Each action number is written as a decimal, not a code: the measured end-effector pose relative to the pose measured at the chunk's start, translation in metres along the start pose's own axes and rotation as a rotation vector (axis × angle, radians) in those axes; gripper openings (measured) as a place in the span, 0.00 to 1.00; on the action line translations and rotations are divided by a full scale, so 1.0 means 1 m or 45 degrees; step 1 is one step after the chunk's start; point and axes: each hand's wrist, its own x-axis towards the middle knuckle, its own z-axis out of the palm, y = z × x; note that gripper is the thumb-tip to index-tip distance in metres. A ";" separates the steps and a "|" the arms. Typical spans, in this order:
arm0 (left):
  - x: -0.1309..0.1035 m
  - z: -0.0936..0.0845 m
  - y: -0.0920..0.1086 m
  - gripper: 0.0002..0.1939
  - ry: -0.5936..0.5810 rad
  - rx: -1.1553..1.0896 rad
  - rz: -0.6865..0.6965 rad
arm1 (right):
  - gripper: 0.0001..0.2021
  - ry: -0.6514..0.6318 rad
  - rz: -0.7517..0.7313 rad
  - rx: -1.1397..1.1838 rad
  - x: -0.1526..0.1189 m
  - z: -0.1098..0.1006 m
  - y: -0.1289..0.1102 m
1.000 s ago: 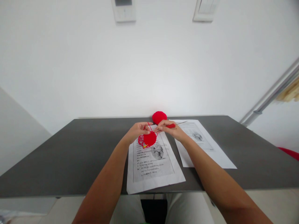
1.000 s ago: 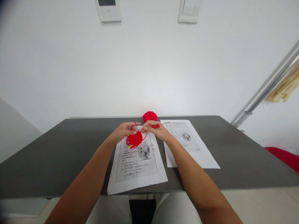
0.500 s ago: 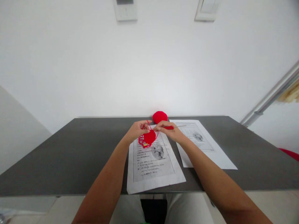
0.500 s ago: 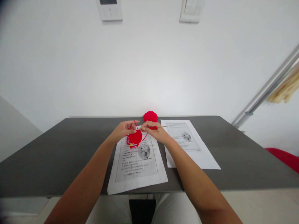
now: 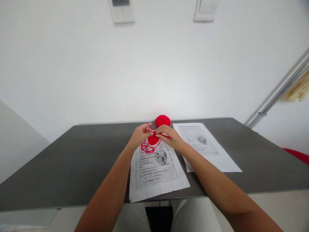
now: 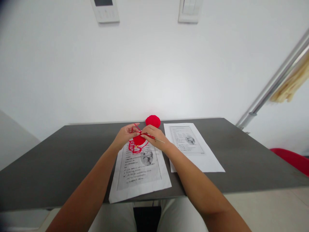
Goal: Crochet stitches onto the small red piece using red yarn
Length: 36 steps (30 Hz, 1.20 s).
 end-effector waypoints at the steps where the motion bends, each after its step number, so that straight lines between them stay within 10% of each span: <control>1: 0.000 0.001 0.000 0.28 0.009 -0.016 -0.005 | 0.05 0.008 -0.023 -0.016 0.000 0.001 0.000; 22: -0.003 0.017 -0.002 0.25 0.038 -0.703 -0.318 | 0.07 0.051 -0.148 -0.322 -0.011 0.012 0.008; 36: 0.002 0.006 -0.009 0.28 0.113 0.178 0.040 | 0.06 -0.015 -0.049 -0.283 -0.005 0.012 -0.009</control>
